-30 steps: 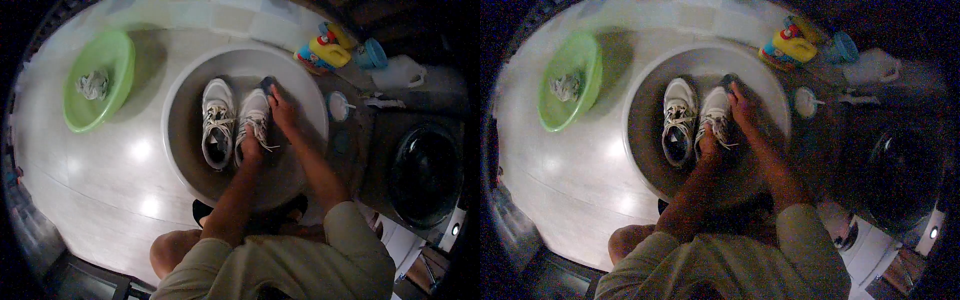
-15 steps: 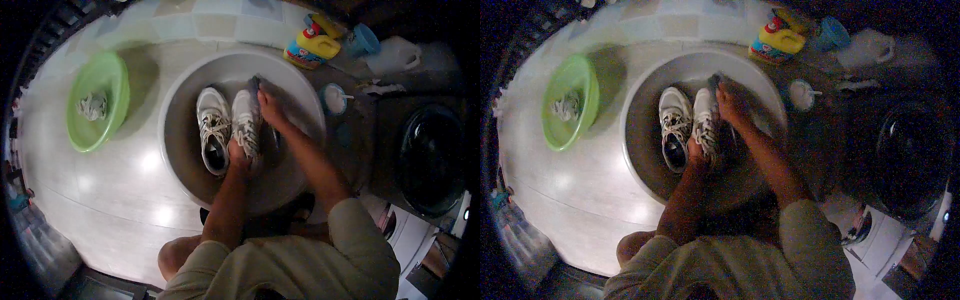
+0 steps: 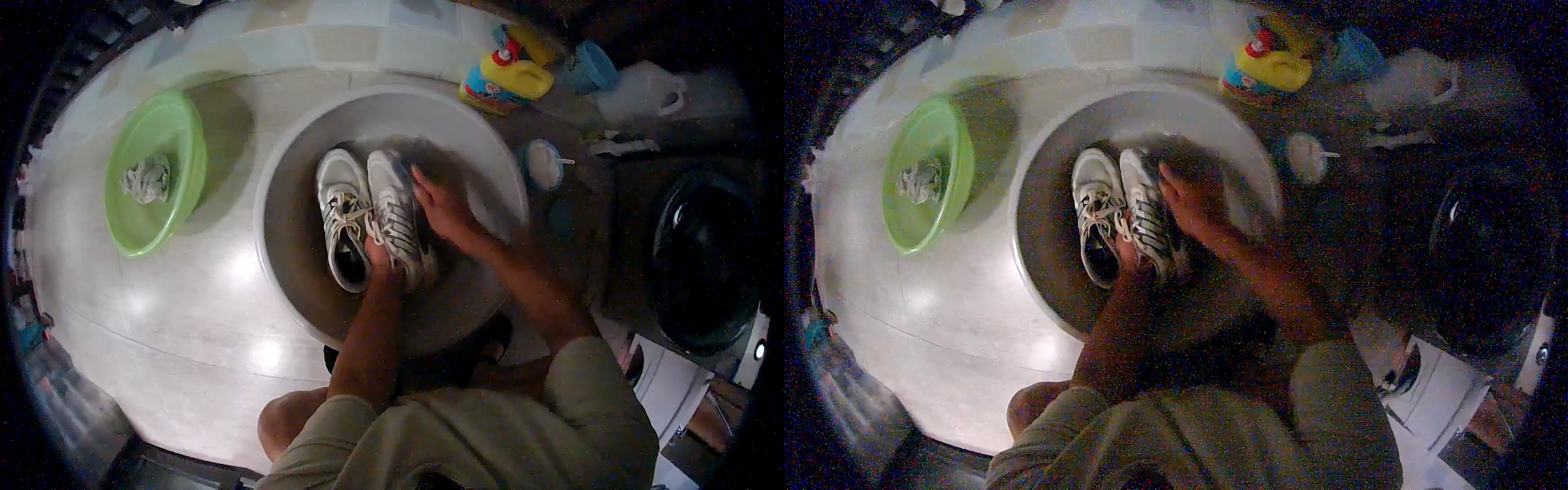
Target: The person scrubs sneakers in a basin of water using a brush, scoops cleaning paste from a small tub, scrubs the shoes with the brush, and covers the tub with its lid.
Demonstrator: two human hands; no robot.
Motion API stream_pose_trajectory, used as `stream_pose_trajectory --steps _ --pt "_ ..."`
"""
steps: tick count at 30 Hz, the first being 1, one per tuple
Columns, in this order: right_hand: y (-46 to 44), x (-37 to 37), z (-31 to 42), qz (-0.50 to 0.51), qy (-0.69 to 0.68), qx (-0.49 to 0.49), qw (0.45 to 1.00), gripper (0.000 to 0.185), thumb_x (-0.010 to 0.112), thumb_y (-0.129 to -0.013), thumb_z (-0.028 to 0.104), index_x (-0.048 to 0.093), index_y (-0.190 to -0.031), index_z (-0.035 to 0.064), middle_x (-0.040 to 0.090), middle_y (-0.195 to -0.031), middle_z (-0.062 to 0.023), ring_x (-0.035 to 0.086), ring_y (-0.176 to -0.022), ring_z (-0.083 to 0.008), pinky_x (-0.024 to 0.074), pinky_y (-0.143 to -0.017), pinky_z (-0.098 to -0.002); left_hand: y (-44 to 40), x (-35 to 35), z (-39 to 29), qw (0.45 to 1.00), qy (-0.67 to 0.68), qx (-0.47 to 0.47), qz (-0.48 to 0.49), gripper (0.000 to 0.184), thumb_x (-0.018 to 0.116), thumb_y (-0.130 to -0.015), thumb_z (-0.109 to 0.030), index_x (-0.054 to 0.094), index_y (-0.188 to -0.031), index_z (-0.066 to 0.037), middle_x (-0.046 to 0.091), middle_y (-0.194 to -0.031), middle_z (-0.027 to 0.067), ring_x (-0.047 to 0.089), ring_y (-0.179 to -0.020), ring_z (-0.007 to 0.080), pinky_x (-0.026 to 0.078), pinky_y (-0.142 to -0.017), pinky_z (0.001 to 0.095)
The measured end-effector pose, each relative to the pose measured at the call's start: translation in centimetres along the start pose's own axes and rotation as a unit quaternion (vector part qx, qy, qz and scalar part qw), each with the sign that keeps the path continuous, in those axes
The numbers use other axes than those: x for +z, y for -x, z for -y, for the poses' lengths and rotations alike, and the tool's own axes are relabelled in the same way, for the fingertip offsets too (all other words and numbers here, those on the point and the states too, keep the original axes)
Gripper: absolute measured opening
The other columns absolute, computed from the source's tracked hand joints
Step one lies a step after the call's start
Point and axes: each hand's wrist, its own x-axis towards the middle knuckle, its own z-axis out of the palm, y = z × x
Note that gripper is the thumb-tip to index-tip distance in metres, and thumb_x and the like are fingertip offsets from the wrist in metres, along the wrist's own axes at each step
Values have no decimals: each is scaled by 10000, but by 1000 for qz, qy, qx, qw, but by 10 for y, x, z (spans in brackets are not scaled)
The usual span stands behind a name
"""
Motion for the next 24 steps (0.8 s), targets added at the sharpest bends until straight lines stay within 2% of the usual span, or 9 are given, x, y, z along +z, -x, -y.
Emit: stream_pose_trajectory --steps 1,3,5,8,10,12,16,23,24 --pt "32 6 -5 -6 -13 1 1000 364 446 -828 191 391 -1175 95 520 -1005 -184 521 -908 -254 374 -798 -312 10 15 -8 993 110 -30 -38 343 337 -829 -284 483 -1023 -42 549 -931 98 535 -809 250 441 -708 349" --pt "46 9 -4 -14 -26 -1 1000 370 449 -825 181 385 -1179 95 526 -983 -193 526 -892 -269 379 -790 -322 22 40 -21 994 79 -17 -74 326 344 -835 -255 494 -996 -16 559 -890 112 553 -748 231 462 -653 335" --pt "37 13 -9 -84 35 -125 988 384 433 -828 233 372 -1191 125 528 -967 -198 524 -890 -297 382 -784 -327 25 42 -22 993 39 -6 -115 311 350 -840 -227 505 -969 10 568 -849 126 570 -688 213 482 -599 321" --pt "-61 9 20 14 -109 83 990 408 388 -826 342 365 -1197 176 524 -990 -188 509 -915 -316 378 -793 -323 15 18 -10 992 80 -21 -98 360 290 -846 -252 488 -995 9 567 -841 135 568 -666 236 482 -619 332" --pt "-70 4 25 3 -97 68 993 417 375 -823 370 362 -1199 191 529 -976 -187 516 -894 -326 386 -779 -330 4 -5 -2 963 214 -21 164 400 250 -846 -270 473 -1006 21 564 -827 139 564 -667 253 483 -623 347" --pt "-52 -18 33 96 3 115 989 404 376 -830 343 366 -1197 174 531 -965 -193 522 -882 -322 383 -786 -341 -2 -17 2 980 174 -21 95 393 254 -845 -269 476 -1000 16 563 -820 134 563 -669 252 484 -611 350" --pt "24 -2 -19 -2 64 0 998 397 365 -841 314 368 -1195 133 513 -992 -207 519 -906 -314 391 -779 -341 -1 0 -1 995 84 4 -54 383 249 -843 -265 474 -1000 2 561 -810 126 560 -675 251 485 -589 360" --pt "-76 6 19 66 -104 87 989 383 399 -840 258 369 -1194 116 522 -1015 -182 516 -943 -269 382 -792 -297 12 6 -5 999 30 -4 -38 364 305 -839 -299 478 -1005 -25 544 -870 107 531 -757 236 446 -680 324" --pt "-65 7 21 66 -105 86 988 383 399 -840 258 369 -1194 116 522 -1015 -182 516 -943 -269 382 -792 -297 7 -10 0 990 121 -29 64 372 306 -832 -308 478 -1006 -29 546 -868 99 531 -758 237 448 -676 328"
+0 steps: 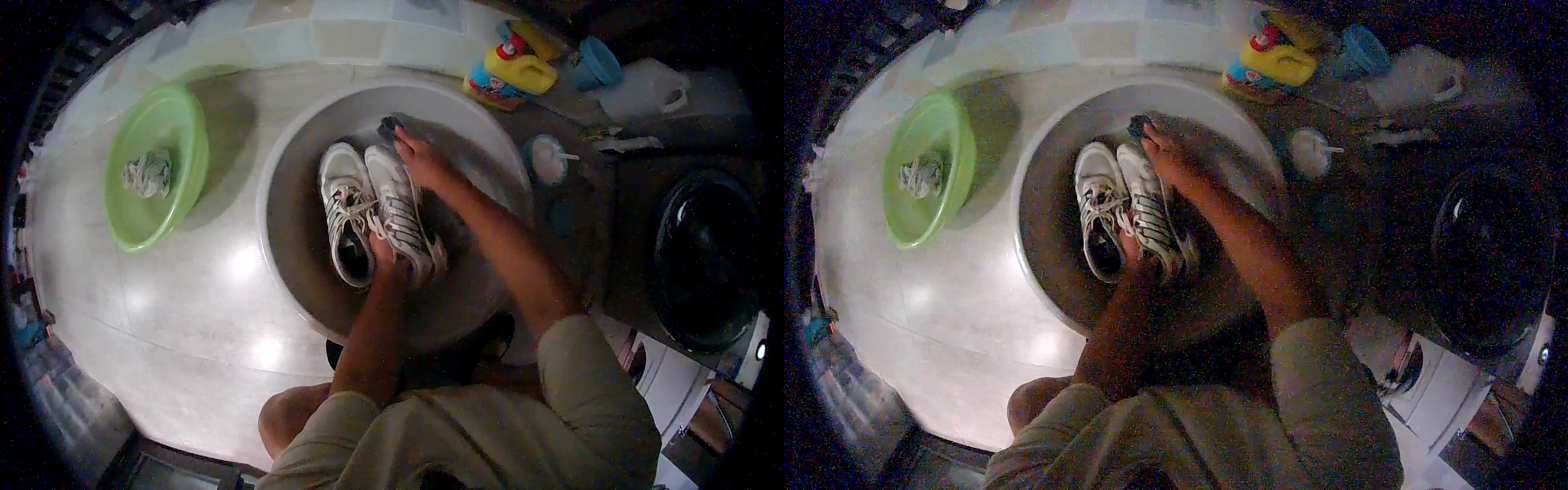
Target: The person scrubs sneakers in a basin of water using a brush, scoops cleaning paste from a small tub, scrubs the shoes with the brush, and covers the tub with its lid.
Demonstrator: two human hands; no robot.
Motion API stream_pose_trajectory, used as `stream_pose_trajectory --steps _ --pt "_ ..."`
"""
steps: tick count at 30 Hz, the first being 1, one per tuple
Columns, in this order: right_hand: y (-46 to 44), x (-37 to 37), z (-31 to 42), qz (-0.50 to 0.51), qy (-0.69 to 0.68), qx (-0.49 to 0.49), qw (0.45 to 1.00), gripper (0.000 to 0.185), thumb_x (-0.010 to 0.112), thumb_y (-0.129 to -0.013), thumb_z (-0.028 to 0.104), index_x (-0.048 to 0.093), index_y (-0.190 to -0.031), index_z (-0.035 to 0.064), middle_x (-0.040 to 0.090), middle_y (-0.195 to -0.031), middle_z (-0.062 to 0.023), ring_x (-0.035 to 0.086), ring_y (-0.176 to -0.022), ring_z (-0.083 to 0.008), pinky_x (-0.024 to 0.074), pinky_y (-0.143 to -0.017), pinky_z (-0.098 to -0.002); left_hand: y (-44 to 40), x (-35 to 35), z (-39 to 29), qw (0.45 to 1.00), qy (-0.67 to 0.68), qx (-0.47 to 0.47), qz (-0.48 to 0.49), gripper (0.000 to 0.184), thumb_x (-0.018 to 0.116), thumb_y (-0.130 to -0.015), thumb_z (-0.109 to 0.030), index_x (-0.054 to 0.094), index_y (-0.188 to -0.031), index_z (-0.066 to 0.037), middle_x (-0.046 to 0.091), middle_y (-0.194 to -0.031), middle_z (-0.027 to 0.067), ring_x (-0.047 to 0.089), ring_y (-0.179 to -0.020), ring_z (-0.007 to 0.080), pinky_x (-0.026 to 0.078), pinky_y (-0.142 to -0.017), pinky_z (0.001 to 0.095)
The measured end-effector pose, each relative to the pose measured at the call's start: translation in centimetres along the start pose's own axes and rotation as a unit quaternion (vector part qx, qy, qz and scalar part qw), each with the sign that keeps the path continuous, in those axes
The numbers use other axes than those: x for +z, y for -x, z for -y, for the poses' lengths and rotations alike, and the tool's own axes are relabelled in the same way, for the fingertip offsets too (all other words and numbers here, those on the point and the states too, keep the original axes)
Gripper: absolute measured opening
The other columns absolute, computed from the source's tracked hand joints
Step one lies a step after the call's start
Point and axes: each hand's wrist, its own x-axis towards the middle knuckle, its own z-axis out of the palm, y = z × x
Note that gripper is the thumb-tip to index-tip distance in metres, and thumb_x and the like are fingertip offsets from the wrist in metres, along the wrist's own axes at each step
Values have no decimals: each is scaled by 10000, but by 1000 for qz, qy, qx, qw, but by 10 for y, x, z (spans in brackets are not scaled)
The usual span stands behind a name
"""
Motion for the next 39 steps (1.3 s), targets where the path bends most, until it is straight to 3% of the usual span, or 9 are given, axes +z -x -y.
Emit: stream_pose_trajectory --steps 1,4,12,15,23,26,28,30,39 --pt "21 -1 0 -2 -6 -5 1000 381 405 -839 257 372 -1191 114 521 -1018 -181 511 -954 -265 378 -797 -297 -8 -15 2 990 93 -29 106 380 307 -825 -318 478 -1007 -32 548 -867 92 531 -759 237 449 -673 332" --pt "91 8 -37 -88 71 -148 983 380 412 -839 271 386 -1181 109 553 -968 -164 546 -856 -251 392 -765 -297 14 56 -2 987 14 25 -155 392 320 -812 -336 479 -1005 -35 547 -867 100 539 -744 239 458 -657 334" --pt "44 5 10 -51 -52 -41 996 363 467 -814 234 415 -1169 184 514 -1039 -154 509 -941 -259 379 -803 -299 4 10 2 988 30 -1 150 353 335 -828 -293 462 -1029 -33 537 -916 98 533 -814 234 446 -710 352" --pt "77 8 -12 -105 110 -131 980 368 479 -805 223 416 -1166 185 518 -1008 -174 516 -925 -284 394 -777 -318 9 48 0 994 45 25 -92 365 343 -818 -298 461 -1039 -31 519 -974 112 509 -868 256 414 -769 351" --pt "58 4 -23 -60 76 -157 983 351 471 -809 220 430 -1150 149 526 -981 -188 528 -893 -310 400 -770 -327 3 30 14 994 46 -69 -68 346 349 -822 -298 469 -1036 -54 520 -984 94 500 -892 233 404 -778 345" --pt "56 -2 -20 -66 106 -111 986 348 474 -808 225 436 -1144 146 534 -961 -185 538 -866 -308 412 -748 -319 17 53 11 812 -531 241 31 308 378 -838 -264 461 -1064 -71 520 -986 63 481 -933 206 384 -797 314" --pt "93 -9 -19 56 127 -31 990 340 466 -812 248 443 -1139 159 547 -941 -172 549 -840 -297 419 -727 -314 12 43 11 919 -343 182 66 319 378 -845 -279 453 -1074 -69 519 -982 55 480 -926 193 384 -793 310" --pt "130 -8 -18 76 132 -27 988 339 460 -814 266 443 -1139 172 550 -934 -171 552 -830 -294 420 -723 -315 9 43 9 996 -26 -69 -51 331 394 -841 -315 459 -1053 -69 523 -966 47 495 -884 186 397 -766 316" --pt "56 10 -40 1 111 -67 992 337 448 -819 285 438 -1146 202 542 -938 -189 550 -828 -299 418 -725 -337 13 28 26 992 -65 -106 -5 479 358 -832 -422 422 -1105 -33 481 -1083 98 456 -974 238 353 -856 344"
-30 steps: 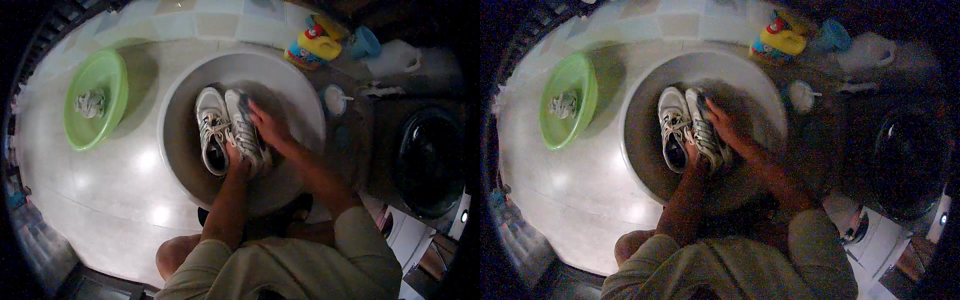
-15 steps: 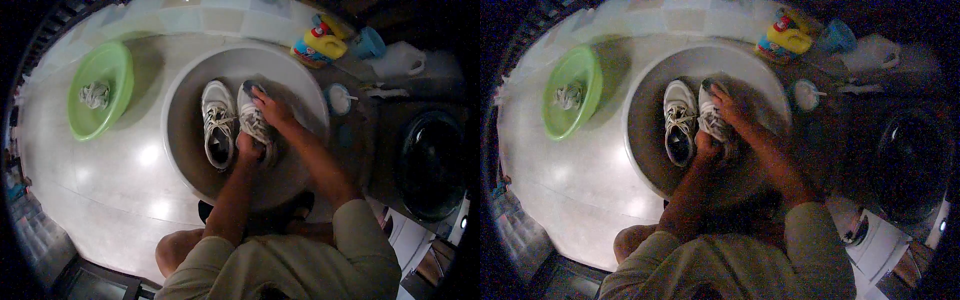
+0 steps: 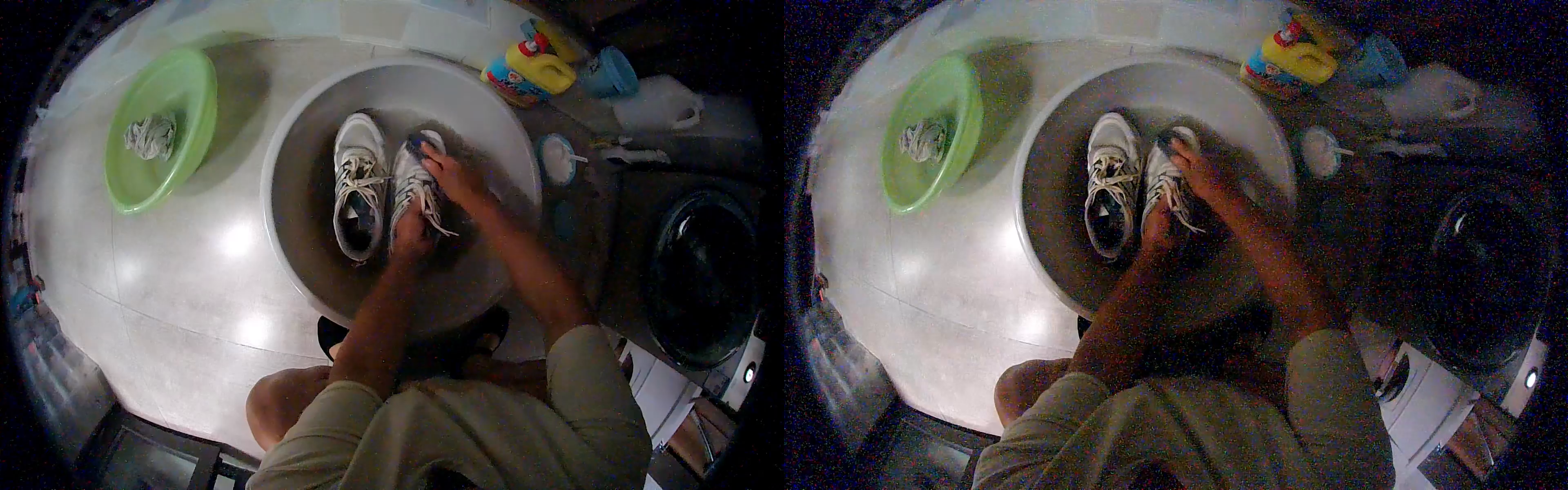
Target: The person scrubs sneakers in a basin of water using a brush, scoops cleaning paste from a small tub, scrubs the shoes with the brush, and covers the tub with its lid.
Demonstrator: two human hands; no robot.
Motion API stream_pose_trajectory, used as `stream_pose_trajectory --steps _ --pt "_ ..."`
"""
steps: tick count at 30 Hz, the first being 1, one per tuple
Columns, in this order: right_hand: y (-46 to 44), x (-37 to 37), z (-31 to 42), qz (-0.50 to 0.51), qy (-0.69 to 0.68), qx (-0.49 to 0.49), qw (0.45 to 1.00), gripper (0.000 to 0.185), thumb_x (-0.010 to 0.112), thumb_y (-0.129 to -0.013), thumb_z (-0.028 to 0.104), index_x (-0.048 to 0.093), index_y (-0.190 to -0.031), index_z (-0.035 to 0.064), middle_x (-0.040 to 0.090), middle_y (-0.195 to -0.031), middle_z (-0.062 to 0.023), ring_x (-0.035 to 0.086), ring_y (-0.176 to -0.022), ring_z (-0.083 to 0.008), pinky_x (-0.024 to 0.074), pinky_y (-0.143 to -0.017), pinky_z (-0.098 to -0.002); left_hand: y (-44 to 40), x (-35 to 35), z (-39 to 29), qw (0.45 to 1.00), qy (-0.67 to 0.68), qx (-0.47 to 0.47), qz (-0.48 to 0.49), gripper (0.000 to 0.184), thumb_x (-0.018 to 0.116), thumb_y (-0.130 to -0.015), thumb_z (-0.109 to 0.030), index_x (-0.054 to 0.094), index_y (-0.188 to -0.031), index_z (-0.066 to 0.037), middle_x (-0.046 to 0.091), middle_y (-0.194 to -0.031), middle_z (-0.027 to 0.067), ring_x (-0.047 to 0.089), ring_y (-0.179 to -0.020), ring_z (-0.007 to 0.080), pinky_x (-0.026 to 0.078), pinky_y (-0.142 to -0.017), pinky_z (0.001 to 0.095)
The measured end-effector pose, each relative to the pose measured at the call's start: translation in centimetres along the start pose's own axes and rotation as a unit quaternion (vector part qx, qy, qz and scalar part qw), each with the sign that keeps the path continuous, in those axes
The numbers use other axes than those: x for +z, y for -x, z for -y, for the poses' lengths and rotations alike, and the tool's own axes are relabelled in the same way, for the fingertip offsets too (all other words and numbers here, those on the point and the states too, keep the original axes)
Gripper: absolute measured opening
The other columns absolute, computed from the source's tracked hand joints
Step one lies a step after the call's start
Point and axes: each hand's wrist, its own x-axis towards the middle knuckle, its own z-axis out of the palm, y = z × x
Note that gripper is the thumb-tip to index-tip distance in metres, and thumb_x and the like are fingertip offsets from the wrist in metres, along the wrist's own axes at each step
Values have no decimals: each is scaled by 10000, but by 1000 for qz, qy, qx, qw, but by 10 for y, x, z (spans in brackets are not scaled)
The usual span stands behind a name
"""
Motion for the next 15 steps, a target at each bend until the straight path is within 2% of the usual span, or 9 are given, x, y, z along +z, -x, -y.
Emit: stream_pose_trajectory --steps 1,2,6,8,11,12,13,14,15 --pt "-5 -7 -3 18 55 55 997 335 446 -821 271 436 -1147 193 539 -941 -193 550 -822 -299 417 -727 -339 8 14 -6 1000 1 0 1 479 358 -832 -422 422 -1105 -33 481 -1083 98 456 -974 238 353 -856 344" --pt "-7 -3 -22 5 3 17 1000 361 443 -816 277 416 -1167 197 513 -1054 -141 523 -925 -280 393 -801 -355 17 30 -12 998 55 14 -6 517 351 -821 -457 420 -1106 -31 476 -1087 92 450 -979 236 348 -858 341" --pt "46 -50 37 22 -59 24 998 360 435 -819 288 414 -1170 210 509 -1071 -126 520 -934 -274 390 -808 -355 10 28 -16 983 177 56 -4 605 311 -798 -535 400 -1122 -32 453 -1113 82 437 -991 230 350 -849 347" --pt "69 -55 57 198 -33 99 975 373 435 -821 285 412 -1174 169 504 -1085 -113 510 -953 -265 377 -826 -339 -5 9 -7 985 159 59 -25 605 301 -801 -536 392 -1129 -37 447 -1120 85 436 -993 232 348 -850 351" --pt "46 -23 39 220 49 152 962 378 438 -821 274 409 -1175 144 476 -1133 -85 484 -996 -243 357 -853 -319 4 25 -6 987 75 43 -136 600 288 -804 -537 380 -1142 -51 442 -1128 89 437 -991 240 335 -860 354" --pt "34 -14 25 219 47 153 962 378 438 -821 274 409 -1175 144 476 -1133 -85 484 -996 -243 357 -853 -319 4 26 -6 990 71 46 -109 595 294 -802 -537 383 -1143 -57 442 -1129 86 437 -991 243 335 -860 358" --pt "20 -5 10 121 -25 77 989 363 449 -815 292 427 -1158 175 522 -991 -129 523 -859 -272 391 -762 -326 4 26 -5 993 68 48 -83 591 299 -800 -538 386 -1143 -64 442 -1129 84 437 -990 245 334 -859 361" --pt "6 -1 1 20 -95 -6 995 347 460 -809 309 445 -1140 205 567 -849 -173 561 -722 -301 425 -671 -333 3 31 -7 988 83 -7 -129 558 319 -807 -513 400 -1138 -71 445 -1128 81 429 -1007 248 336 -863 370" --pt "-3 -2 -1 19 -95 -11 995 347 460 -809 309 445 -1140 205 567 -849 -173 561 -722 -301 425 -671 -333 -1 25 -6 988 82 -2 -127 558 319 -807 -513 400 -1138 -71 445 -1128 81 429 -1007 248 336 -863 370"
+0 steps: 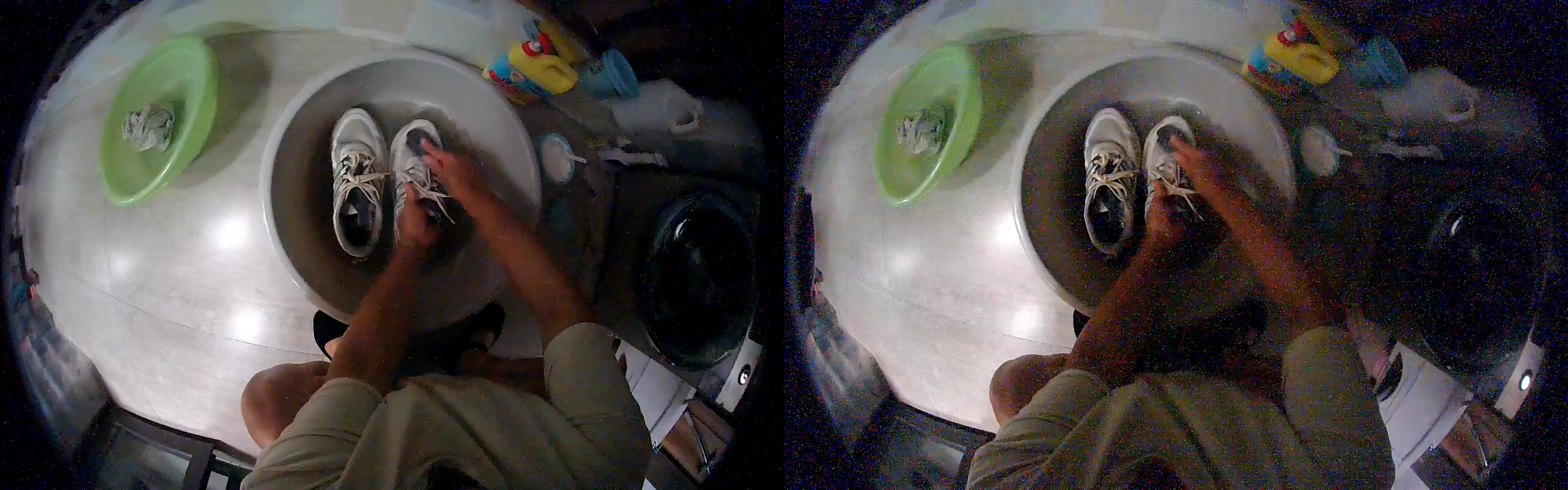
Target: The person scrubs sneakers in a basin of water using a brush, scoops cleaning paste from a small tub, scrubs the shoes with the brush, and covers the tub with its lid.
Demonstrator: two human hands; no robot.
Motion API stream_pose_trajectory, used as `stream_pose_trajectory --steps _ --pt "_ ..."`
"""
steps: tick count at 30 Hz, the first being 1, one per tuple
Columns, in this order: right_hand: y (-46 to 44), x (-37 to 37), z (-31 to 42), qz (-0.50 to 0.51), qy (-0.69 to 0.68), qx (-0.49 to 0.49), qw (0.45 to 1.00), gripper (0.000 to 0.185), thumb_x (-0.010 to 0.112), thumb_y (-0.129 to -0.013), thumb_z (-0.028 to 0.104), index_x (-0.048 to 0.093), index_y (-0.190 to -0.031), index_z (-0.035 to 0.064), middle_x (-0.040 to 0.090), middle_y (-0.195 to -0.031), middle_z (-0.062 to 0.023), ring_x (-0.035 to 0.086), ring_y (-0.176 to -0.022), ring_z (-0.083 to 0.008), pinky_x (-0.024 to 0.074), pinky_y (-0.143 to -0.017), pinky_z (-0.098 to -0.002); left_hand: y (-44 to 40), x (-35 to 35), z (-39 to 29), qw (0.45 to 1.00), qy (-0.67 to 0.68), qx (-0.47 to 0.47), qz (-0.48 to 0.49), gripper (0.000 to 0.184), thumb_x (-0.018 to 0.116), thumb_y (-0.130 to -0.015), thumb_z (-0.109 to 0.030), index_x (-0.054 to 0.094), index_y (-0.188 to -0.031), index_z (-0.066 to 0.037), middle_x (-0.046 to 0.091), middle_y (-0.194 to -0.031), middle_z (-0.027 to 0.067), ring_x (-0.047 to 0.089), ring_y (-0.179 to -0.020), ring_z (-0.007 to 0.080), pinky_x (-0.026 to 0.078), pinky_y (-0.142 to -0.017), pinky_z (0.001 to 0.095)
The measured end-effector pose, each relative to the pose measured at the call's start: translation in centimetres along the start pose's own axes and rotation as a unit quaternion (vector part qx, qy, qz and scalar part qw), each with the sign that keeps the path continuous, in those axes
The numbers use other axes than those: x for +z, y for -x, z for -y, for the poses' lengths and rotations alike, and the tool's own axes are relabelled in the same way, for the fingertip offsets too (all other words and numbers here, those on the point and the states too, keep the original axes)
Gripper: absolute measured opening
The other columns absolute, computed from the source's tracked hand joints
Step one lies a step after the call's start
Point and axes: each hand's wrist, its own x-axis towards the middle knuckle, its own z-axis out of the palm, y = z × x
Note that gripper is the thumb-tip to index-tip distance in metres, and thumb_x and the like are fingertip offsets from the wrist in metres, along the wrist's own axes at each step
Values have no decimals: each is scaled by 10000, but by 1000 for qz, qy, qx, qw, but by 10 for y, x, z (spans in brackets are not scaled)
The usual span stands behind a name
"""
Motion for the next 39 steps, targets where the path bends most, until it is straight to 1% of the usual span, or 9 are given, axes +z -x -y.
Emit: stream_pose_trajectory --steps 4,6,9,12,16,25,31,33,39 --pt "5 -30 2 -65 128 -39 989 367 489 -797 277 440 -1144 172 560 -935 -156 554 -837 -291 422 -715 -327 -13 -10 7 989 116 -63 64 513 352 -814 -472 420 -1125 -70 478 -1087 92 457 -968 260 344 -865 374" --pt "40 -50 49 82 38 41 995 362 432 -823 261 435 -1144 94 470 -1116 -148 465 -1018 -271 347 -866 -337 -12 -11 4 997 72 -27 25 496 344 -821 -461 423 -1120 -74 485 -1078 94 466 -957 262 351 -857 379" --pt "72 -29 25 124 150 -57 979 363 409 -832 286 432 -1151 114 492 -1087 -150 483 -990 -282 352 -856 -338 -25 -19 9 995 64 15 72 494 336 -828 -448 418 -1125 -62 481 -1083 97 459 -969 259 345 -863 383" --pt "37 3 -15 12 -37 -39 998 353 440 -819 311 434 -1150 188 562 -935 -152 565 -831 -260 422 -727 -328 -10 -4 14 994 104 -10 27 508 333 -830 -446 408 -1132 -44 472 -1101 97 452 -986 256 337 -875 378" --pt "-5 -23 20 -5 110 42 993 356 436 -818 324 429 -1154 206 554 -959 -146 561 -836 -264 422 -738 -328 -4 4 -3 991 89 -60 81 527 335 -826 -453 403 -1134 -30 460 -1123 97 442 -1006 255 329 -888 369" --pt "58 -24 50 136 159 108 972 400 408 -829 288 368 -1199 141 506 -1047 -174 497 -952 -317 383 -811 -365 -22 -3 9 995 84 -10 61 531 324 -824 -467 405 -1133 -43 469 -1112 95 457 -987 255 350 -867 367" --pt "-13 -20 12 -2 190 66 980 353 445 -803 349 446 -1136 232 551 -963 -130 547 -849 -289 416 -756 -341 -13 7 4 993 67 -40 94 515 334 -822 -463 416 -1120 -51 478 -1100 94 469 -969 250 367 -844 358" --pt "-1 -26 1 -88 115 -56 988 356 449 -801 348 439 -1140 241 545 -952 -147 544 -832 -310 421 -726 -355 -21 -1 7 995 100 -12 9 508 324 -829 -452 414 -1122 -47 479 -1100 95 468 -973 244 364 -849 365" --pt "47 -17 29 33 212 -13 977 357 448 -802 344 433 -1146 251 532 -990 -144 533 -848 -321 424 -725 -358 -24 -7 9 992 107 4 67 499 349 -825 -443 410 -1125 -49 468 -1106 84 456 -985 249 342 -868 369"
